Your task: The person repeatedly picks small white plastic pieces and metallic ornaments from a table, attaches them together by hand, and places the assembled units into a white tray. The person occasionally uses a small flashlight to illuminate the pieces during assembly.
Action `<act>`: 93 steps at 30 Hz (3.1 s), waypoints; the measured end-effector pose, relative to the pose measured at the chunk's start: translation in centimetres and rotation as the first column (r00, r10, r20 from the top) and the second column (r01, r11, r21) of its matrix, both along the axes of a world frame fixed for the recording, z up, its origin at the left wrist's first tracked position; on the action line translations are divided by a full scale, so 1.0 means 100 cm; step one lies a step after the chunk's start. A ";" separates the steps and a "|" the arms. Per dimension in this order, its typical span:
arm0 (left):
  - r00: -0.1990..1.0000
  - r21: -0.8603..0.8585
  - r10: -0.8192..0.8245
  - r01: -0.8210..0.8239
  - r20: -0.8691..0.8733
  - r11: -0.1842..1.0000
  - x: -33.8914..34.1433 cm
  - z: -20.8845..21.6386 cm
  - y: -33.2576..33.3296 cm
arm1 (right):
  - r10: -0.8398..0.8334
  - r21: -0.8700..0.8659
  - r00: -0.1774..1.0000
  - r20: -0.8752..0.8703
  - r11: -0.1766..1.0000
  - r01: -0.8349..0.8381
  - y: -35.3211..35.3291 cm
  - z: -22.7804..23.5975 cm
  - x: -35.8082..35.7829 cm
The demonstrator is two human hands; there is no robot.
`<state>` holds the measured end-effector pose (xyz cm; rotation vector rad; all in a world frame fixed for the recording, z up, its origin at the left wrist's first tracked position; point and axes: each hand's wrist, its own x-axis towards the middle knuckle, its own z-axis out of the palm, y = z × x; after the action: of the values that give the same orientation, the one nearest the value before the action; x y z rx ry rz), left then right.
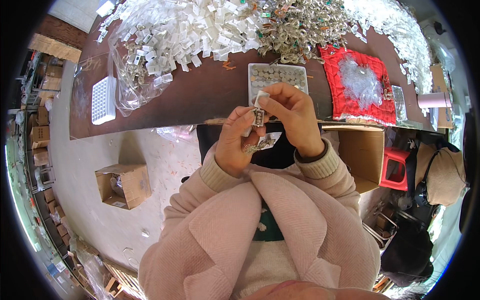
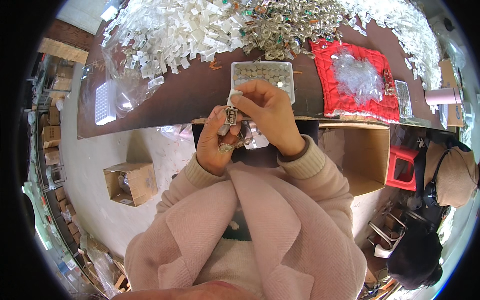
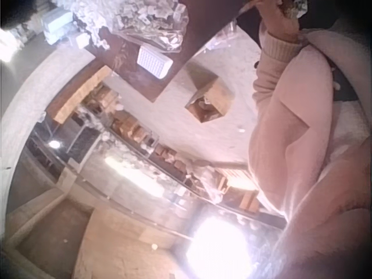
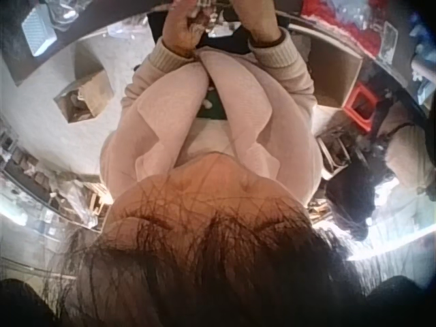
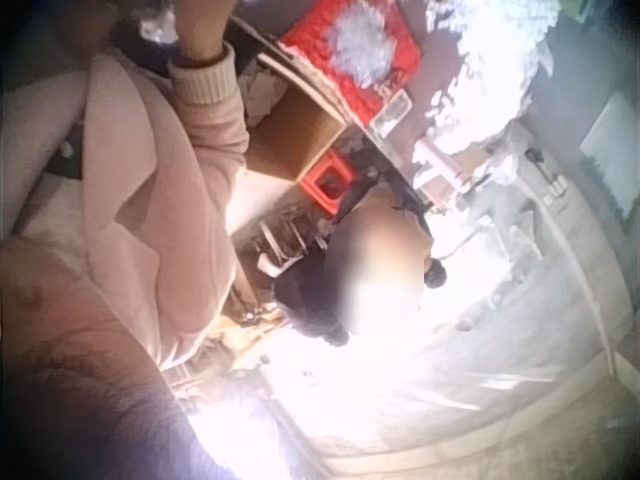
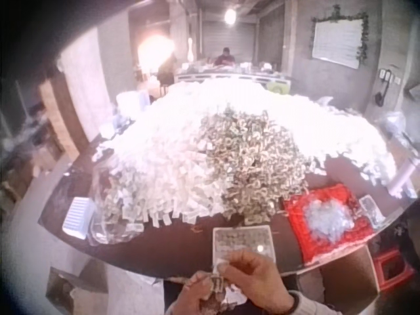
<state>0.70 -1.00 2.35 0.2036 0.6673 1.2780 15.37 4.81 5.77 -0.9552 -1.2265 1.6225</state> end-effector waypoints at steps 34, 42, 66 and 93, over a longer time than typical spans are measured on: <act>0.980 0.138 -0.162 0.177 -0.113 0.974 0.027 -0.007 -0.008 | -0.533 0.737 0.773 0.345 0.663 0.129 -0.035 -0.029 0.100; 0.972 0.123 -0.233 0.235 -0.028 0.964 0.032 -0.005 -0.001 | -0.798 0.717 0.357 0.486 0.598 0.360 -0.017 -0.042 0.166; 0.986 0.260 -0.092 0.125 -0.135 0.957 0.028 -0.007 -0.004 | -0.307 0.640 0.875 0.375 0.768 -0.005 -0.036 0.014 0.041; 0.959 0.219 -0.058 0.122 -0.278 0.968 0.019 -0.003 -0.008 | -0.296 0.647 0.905 0.305 0.762 0.031 -0.042 0.002 0.034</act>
<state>2.57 -1.77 2.05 0.6056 0.7284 1.2502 18.78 0.65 5.95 -0.9269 -1.7530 0.7757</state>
